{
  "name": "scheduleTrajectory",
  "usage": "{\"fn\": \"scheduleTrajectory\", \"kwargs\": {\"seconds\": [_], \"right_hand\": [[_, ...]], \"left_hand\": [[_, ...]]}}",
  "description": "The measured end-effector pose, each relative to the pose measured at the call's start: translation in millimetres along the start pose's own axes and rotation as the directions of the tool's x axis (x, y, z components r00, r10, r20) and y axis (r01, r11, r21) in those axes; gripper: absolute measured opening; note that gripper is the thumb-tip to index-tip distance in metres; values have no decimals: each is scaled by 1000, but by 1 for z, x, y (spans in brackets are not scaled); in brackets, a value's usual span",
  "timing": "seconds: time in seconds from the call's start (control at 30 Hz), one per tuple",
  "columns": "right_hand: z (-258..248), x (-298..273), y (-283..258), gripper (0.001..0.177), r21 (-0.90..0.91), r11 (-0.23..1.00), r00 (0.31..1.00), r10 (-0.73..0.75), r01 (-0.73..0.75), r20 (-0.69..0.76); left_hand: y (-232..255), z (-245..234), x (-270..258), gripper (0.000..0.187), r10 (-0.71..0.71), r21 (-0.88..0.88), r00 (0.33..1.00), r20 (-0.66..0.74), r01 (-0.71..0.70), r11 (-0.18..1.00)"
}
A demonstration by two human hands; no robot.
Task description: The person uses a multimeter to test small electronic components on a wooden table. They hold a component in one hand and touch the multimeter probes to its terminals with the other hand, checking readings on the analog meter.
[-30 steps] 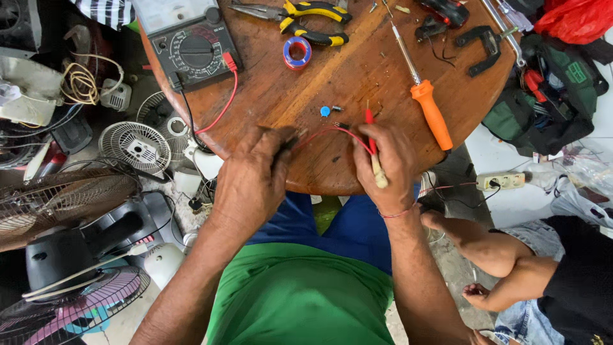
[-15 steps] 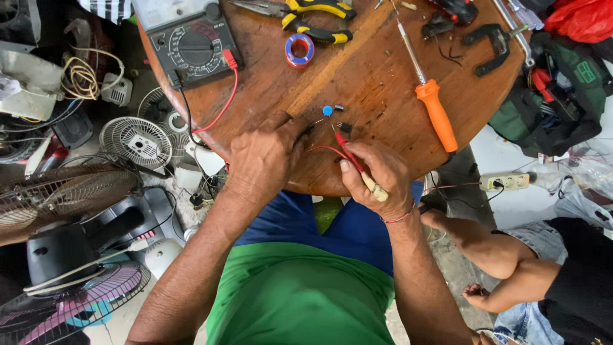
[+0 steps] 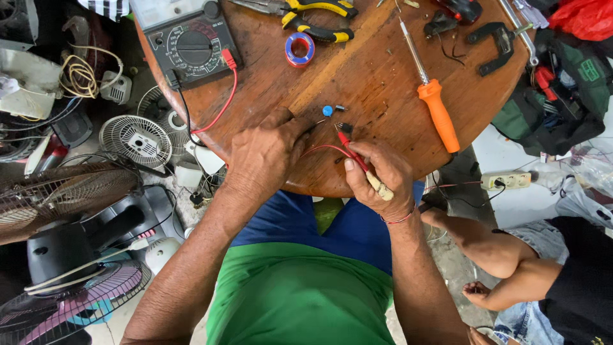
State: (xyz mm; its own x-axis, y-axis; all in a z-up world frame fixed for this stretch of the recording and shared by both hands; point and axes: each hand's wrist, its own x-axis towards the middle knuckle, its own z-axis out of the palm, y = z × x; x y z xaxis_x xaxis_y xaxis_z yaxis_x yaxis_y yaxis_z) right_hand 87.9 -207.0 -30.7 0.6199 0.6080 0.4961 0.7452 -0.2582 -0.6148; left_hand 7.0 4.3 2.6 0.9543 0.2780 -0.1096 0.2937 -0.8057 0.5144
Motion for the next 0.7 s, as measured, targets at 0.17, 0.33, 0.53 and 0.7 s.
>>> {"fn": "scheduleTrajectory", "kwargs": {"seconds": [0.17,0.33,0.53,0.7], "right_hand": [[0,5,-5,20,32,999,1000,13,-13,1],[1,7,-7,17,38,999,1000,18,-19,18],[4,8,-9,19,2,1000,1000,10,-10,1],[3,13,-12,14,18,1000,1000,13,-13,15]], "left_hand": [[4,-7,0,16,-22,18,1000,12,21,1000],[4,-6,0,16,-20,65,1000,0,20,998],[3,-1,3,18,-28,99,999,19,26,995],[3,-6,3,16,-15,81,1000,21,13,997]]}}
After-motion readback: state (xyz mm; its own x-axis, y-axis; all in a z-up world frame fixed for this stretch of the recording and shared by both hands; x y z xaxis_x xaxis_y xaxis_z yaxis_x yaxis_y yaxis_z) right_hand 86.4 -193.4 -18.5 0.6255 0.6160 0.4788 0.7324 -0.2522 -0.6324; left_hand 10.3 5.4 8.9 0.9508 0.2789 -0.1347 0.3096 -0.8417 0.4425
